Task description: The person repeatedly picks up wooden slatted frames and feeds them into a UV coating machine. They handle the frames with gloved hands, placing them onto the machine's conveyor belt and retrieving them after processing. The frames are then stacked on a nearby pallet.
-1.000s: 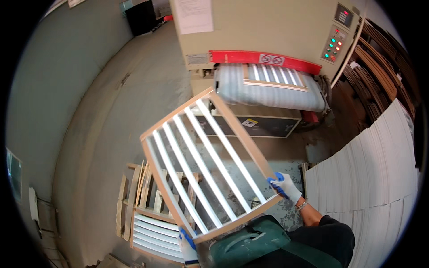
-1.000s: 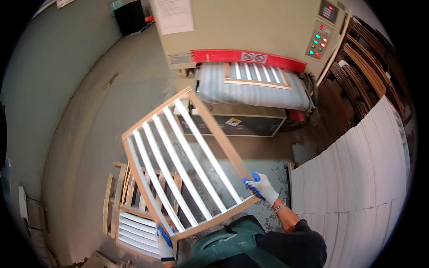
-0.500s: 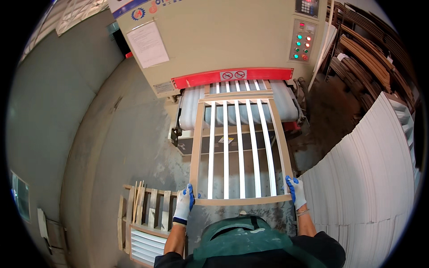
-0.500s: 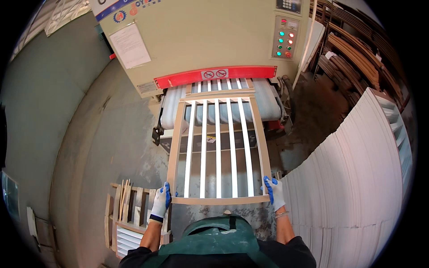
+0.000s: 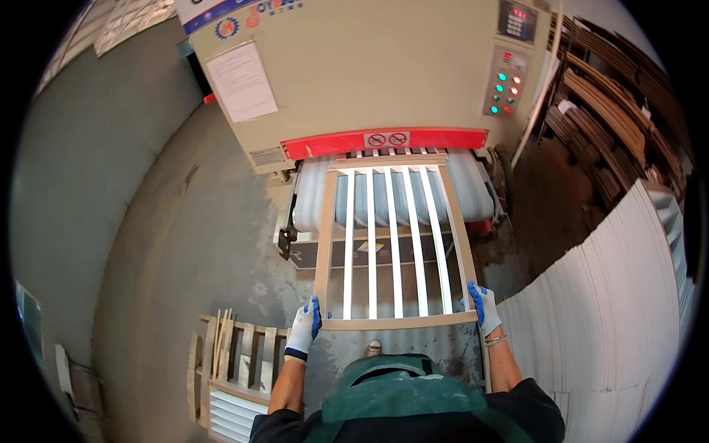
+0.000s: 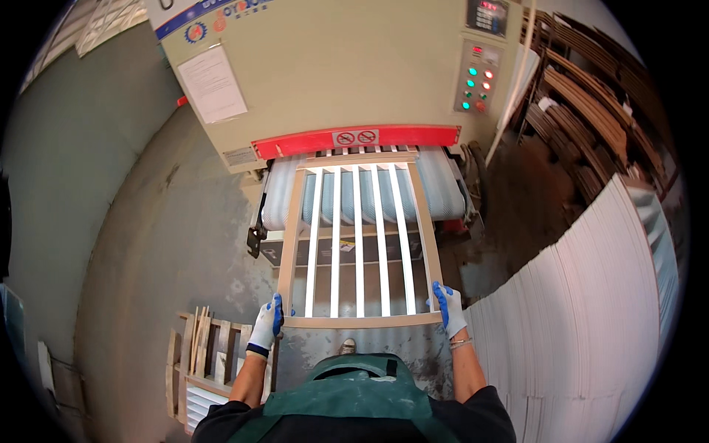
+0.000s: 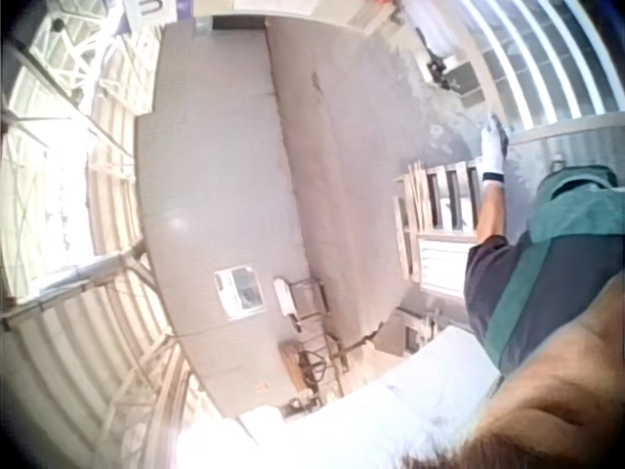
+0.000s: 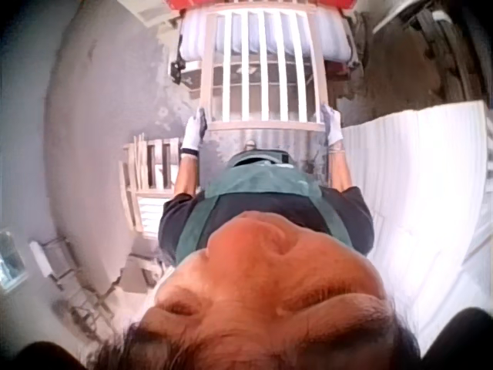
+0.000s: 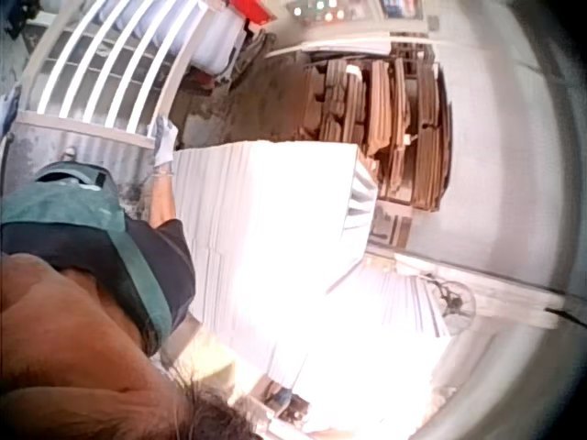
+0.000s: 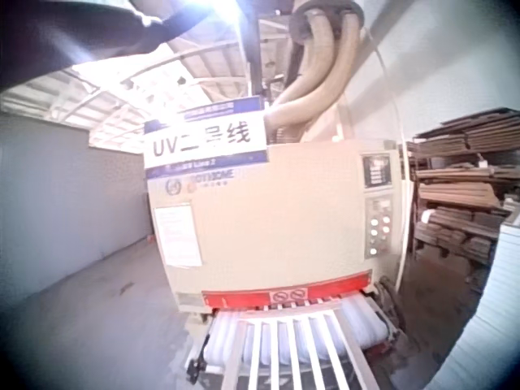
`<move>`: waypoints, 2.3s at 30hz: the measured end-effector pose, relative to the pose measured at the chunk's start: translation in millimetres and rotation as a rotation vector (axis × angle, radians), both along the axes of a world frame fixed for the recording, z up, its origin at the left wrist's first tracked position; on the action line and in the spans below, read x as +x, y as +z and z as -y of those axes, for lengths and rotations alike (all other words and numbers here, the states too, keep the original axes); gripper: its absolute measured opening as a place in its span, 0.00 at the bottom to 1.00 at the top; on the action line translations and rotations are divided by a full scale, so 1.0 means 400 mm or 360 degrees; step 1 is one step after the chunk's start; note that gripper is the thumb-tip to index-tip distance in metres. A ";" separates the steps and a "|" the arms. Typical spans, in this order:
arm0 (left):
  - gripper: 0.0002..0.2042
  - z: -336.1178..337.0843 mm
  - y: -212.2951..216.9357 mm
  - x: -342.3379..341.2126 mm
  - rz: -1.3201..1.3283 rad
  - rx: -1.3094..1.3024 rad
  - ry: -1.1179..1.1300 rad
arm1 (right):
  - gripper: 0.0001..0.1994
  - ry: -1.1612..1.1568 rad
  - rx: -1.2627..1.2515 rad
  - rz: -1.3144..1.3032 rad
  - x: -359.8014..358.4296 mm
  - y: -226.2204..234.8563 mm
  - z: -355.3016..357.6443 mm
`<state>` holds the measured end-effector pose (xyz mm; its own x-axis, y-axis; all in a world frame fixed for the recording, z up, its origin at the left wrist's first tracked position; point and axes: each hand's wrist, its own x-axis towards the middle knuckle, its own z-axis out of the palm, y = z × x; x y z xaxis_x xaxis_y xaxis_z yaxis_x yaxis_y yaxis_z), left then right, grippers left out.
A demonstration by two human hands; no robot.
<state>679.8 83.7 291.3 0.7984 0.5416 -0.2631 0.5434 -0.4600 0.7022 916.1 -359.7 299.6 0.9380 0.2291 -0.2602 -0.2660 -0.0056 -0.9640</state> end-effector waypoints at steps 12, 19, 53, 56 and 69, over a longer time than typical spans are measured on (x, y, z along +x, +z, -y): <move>0.34 0.006 0.144 0.030 -0.0022 -0.0672 0.0042 | 0.20 0.0160 -0.0220 -0.0041 0.132 0.046 -0.045; 0.36 -0.042 0.126 0.108 -0.0144 -0.0656 0.0011 | 0.19 0.0162 -0.0183 -0.0051 0.197 0.023 -0.067; 0.20 0.058 0.056 -0.094 0.0086 0.0584 -0.0736 | 0.12 -0.0126 -0.0043 -0.0460 -0.061 0.090 0.059; 0.19 0.087 0.056 -0.146 0.0311 0.0813 -0.0826 | 0.12 -0.0127 -0.0048 -0.0457 -0.105 0.083 0.091; 0.15 0.155 0.049 -0.202 0.0254 0.0638 -0.0740 | 0.17 -0.0094 -0.0017 -0.0409 -0.183 0.102 0.159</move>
